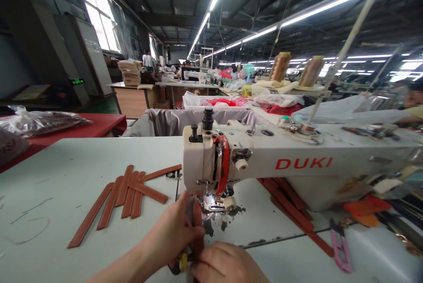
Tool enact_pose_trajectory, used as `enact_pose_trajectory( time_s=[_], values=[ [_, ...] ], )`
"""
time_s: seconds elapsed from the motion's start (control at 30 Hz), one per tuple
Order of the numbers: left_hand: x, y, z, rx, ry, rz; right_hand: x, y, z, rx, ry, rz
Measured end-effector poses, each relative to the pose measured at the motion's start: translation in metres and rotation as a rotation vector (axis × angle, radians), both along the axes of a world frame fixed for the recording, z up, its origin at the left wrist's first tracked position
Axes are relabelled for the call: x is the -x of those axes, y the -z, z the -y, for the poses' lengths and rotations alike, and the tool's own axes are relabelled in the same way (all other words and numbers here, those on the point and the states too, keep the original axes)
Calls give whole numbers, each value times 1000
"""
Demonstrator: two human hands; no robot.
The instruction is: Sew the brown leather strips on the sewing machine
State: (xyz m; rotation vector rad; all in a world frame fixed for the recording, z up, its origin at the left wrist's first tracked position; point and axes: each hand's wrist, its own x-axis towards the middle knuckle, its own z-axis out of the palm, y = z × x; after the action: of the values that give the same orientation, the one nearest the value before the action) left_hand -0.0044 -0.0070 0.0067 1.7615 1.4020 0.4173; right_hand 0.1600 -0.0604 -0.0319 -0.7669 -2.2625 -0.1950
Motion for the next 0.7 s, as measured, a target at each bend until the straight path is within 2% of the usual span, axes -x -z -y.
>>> enact_pose_trajectory(
  time_s=[0.1,0.13,0.27,0.33,0.43,0.57,0.63,0.7],
  values=[
    [10,1,7,-284,-1,-83,-8,-9,-9,-2,-8,28],
    [15,7,11,-421,35,-106,-10,-11,-11,-2,-22,35],
    [23,42,19,-1137,301,-151,-10,-12,-15,-33,-38,2],
    [20,52,18,-1305,319,-164,-8,-9,-15,-34,-42,-11],
    [12,43,15,-1353,357,-192,-7,-6,-14,-46,-33,-29],
    [10,16,19,-1238,411,-262,-7,-3,-16,-83,-18,-80],
    [12,12,23,-1193,399,-288,-7,2,-18,-74,-24,-75],
    [14,15,25,-1146,391,-291,-5,7,-19,-58,-24,-64]
  ],
)
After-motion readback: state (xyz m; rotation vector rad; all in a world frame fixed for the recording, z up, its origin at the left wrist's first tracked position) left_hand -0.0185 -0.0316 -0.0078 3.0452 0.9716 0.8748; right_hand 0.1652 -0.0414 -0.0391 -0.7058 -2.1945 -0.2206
